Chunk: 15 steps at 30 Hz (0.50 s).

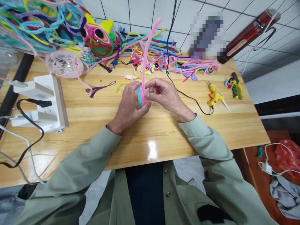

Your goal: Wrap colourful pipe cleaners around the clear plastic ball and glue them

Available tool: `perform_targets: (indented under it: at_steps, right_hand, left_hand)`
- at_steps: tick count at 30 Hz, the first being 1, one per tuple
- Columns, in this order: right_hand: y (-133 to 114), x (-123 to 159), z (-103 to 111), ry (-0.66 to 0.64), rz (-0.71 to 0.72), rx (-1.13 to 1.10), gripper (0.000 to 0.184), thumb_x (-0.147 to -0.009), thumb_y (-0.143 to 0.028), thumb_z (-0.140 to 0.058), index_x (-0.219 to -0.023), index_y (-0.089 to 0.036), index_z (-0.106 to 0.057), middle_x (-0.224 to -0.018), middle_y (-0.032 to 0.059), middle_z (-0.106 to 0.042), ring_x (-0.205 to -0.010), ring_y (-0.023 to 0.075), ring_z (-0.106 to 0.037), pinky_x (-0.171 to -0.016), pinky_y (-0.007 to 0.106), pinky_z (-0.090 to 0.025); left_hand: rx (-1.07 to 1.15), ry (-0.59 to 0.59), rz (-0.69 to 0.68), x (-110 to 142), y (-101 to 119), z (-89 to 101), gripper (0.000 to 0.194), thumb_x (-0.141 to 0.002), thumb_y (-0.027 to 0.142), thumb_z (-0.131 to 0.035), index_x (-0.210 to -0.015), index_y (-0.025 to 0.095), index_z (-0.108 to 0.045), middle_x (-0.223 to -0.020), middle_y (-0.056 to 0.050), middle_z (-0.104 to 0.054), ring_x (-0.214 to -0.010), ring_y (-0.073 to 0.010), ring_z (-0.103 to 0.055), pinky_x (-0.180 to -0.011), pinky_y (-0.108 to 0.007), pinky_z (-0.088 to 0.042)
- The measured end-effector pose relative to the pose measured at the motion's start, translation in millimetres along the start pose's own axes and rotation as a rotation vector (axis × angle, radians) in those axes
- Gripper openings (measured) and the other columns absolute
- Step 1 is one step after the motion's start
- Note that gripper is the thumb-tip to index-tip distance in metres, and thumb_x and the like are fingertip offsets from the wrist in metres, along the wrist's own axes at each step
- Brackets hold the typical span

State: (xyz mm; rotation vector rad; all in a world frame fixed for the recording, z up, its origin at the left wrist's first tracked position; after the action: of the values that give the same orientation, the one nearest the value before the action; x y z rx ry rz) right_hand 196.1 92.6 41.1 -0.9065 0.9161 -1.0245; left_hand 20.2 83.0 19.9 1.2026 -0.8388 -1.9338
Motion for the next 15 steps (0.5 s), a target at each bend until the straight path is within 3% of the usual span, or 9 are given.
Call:
perform_targets:
  at_steps: [4,6,11,15]
  right_hand:
    - [-1.5,-1.9,-0.6,-0.005,0.024,0.027,0.044,-0.093,-0.057,-0.088,-0.124,-0.027,-0.08,-0.097,0.0002,-0.073,-0.087,0.0197,-0.066,-0.079,0.035,-0.06]
    - [-5.0,-0.8,9.0,0.005,0.04,0.064,0.048,-0.098,-0.063,-0.084,-0.131,-0.028,-0.079,-0.102,0.0015,-0.075,-0.094,0.0211,-0.069,-0.085,0.036,-0.063]
    - [-3.6,29.2,75.2,0.214,0.026,0.176,0.058,-0.099,-0.077,-0.079,-0.132,-0.028,-0.079,-0.121,0.0056,-0.081,-0.113,0.0255,-0.076,-0.101,0.043,-0.065]
    - [14.3,84.0,135.4,0.33,-0.108,0.323,0.054,-0.094,-0.071,-0.083,-0.121,-0.025,-0.082,-0.115,0.0064,-0.085,-0.106,0.0255,-0.078,-0.093,0.041,-0.065]
  left_hand:
    - [0.064,0.003,0.038,0.0,-4.3,0.0,0.079,-0.088,0.077,-0.092,-0.147,0.034,-0.063,-0.16,-0.015,-0.066,-0.159,-0.0428,-0.057,-0.127,-0.068,-0.056]
    - [0.08,-0.002,0.04,0.7,-6.6,0.9,0.078,-0.089,0.077,-0.091,-0.147,0.034,-0.063,-0.161,-0.014,-0.065,-0.158,-0.0429,-0.057,-0.126,-0.068,-0.057]
    - [0.068,-0.021,0.015,1.6,-15.2,4.8,0.08,-0.093,0.071,-0.09,-0.155,0.029,-0.063,-0.16,-0.016,-0.065,-0.149,-0.0449,-0.06,-0.127,-0.075,-0.051]
    - [0.002,0.075,0.026,1.8,-23.0,8.8,0.082,-0.084,0.068,-0.097,-0.152,0.033,-0.069,-0.15,-0.012,-0.071,-0.147,-0.0473,-0.061,-0.127,-0.081,-0.051]
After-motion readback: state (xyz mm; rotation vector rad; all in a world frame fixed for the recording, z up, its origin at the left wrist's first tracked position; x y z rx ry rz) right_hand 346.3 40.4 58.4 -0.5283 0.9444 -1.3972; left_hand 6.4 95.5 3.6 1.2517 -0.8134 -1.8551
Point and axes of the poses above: each hand's wrist, its own x-axis away from the middle knuckle, its own z-axis out of the back of the hand, y = z × x, the point moved 7 cm from there along -x, towards the middle knuckle
